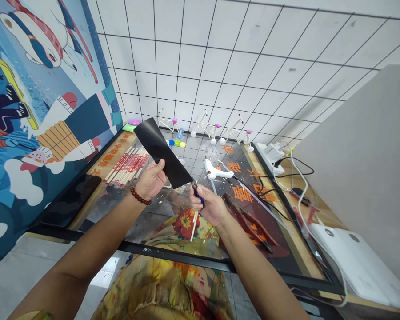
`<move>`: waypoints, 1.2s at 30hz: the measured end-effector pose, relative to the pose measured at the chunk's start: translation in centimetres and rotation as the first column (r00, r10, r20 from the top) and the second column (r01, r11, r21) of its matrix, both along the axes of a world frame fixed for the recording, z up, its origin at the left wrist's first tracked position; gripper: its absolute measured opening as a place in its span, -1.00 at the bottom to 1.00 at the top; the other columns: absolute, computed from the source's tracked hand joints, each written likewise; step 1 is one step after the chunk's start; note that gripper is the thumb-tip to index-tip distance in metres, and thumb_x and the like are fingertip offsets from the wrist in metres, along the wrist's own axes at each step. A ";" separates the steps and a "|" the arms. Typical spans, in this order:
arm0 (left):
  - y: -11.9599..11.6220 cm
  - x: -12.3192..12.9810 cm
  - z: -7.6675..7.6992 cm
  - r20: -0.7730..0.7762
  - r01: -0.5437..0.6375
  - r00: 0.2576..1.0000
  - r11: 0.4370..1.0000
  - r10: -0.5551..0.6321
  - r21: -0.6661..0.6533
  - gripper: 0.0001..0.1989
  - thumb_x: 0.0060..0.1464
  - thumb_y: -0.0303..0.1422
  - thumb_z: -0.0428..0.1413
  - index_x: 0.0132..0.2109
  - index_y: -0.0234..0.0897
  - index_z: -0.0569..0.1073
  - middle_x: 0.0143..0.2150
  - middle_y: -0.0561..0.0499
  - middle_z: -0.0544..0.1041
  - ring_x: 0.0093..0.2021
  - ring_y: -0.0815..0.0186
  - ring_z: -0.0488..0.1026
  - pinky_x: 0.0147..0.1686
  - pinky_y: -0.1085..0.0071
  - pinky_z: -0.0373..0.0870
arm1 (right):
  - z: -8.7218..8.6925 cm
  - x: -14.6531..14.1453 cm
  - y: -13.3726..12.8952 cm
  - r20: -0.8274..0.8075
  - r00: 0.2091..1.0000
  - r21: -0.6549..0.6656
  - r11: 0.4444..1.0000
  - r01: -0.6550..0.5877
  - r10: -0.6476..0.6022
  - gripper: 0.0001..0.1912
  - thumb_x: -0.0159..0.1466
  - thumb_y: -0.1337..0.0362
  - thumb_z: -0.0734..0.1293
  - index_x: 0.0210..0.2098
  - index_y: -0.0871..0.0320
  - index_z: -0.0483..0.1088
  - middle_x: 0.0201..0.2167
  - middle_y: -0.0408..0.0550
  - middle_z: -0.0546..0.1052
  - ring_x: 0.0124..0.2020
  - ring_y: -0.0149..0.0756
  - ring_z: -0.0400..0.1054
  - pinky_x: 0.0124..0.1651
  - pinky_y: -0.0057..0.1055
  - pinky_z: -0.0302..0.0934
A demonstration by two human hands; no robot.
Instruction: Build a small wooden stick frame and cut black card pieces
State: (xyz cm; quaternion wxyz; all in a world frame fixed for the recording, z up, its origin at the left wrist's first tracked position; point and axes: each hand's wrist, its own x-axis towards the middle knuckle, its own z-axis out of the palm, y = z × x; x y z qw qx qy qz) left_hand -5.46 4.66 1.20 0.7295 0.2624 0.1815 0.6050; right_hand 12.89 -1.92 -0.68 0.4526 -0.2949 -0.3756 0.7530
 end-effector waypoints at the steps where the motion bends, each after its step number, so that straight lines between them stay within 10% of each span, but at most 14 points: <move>1: 0.0 0.0 0.0 -0.005 -0.003 1.000 1.000 0.003 -0.001 -0.92 0.09 -0.49 0.21 -0.22 -0.30 0.52 -0.15 -0.08 0.64 0.09 0.15 0.50 0.16 0.17 0.38 | 0.0 0.0 0.0 -0.004 1.000 0.003 1.000 -0.005 0.005 -0.63 0.07 0.01 0.46 -0.43 0.17 0.32 -0.62 -0.29 0.06 -0.58 -0.51 -0.24 -0.55 -0.49 -0.35; 36: 0.0 0.2 -0.3 -0.044 -0.012 0.999 0.999 0.014 0.042 -0.93 0.07 -0.50 0.22 -0.25 -0.29 0.53 -0.25 -0.02 0.65 0.00 0.18 0.55 0.16 0.20 0.38 | -0.4 0.5 0.1 -0.037 0.999 -0.044 0.999 -0.019 0.017 -0.67 0.11 0.07 0.44 -0.41 0.23 0.38 -0.62 -0.27 0.10 -0.59 -0.54 -0.21 -0.56 -0.54 -0.35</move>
